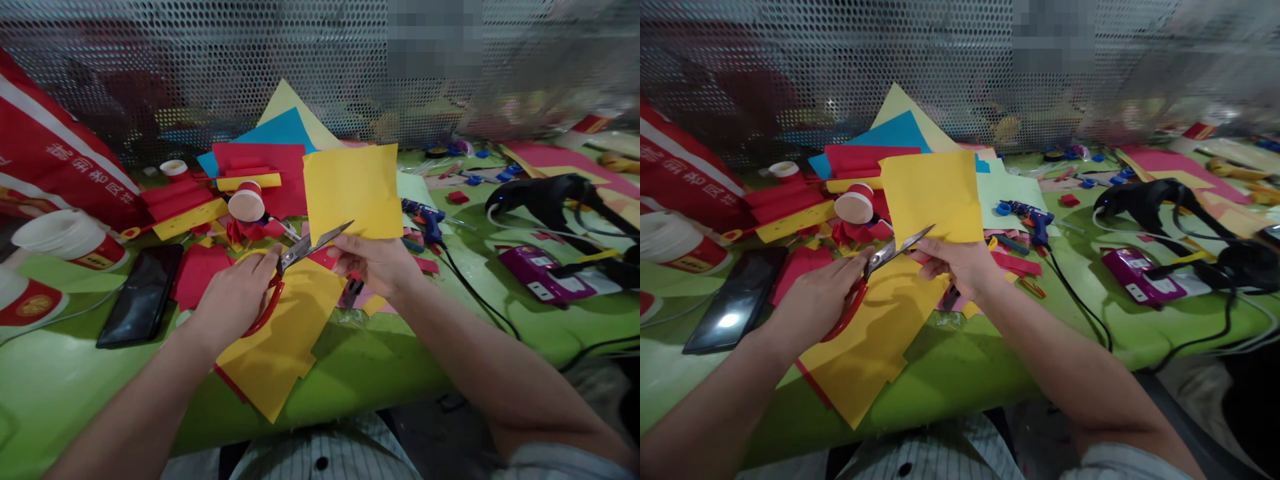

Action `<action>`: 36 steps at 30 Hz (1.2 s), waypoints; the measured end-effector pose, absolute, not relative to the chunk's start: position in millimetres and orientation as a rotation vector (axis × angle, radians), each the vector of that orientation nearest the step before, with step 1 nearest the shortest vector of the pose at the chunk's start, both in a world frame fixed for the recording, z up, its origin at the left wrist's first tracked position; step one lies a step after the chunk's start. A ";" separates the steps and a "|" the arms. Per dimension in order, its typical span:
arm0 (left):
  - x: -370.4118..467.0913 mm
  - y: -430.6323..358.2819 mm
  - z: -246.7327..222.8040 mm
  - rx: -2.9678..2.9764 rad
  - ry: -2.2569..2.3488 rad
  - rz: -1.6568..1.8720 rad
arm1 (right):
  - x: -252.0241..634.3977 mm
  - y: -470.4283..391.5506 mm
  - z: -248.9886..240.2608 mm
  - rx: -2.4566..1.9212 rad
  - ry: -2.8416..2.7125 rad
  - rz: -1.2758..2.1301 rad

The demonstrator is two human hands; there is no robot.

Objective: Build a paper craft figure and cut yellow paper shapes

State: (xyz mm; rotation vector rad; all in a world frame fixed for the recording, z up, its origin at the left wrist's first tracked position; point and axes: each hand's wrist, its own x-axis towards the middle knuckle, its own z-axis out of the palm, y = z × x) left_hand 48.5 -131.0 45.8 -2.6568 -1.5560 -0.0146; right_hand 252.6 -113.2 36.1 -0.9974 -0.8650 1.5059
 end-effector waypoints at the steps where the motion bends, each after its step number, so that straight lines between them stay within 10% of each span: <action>1: 48.3 -131.0 46.0 -2.659 -1.551 -0.020 | 253.2 -113.0 36.3 -1.001 -0.869 1.503; 36: 50.5 -130.6 40.4 -2.779 -1.566 -0.107 | 248.3 -114.2 25.0 -0.894 -1.040 1.425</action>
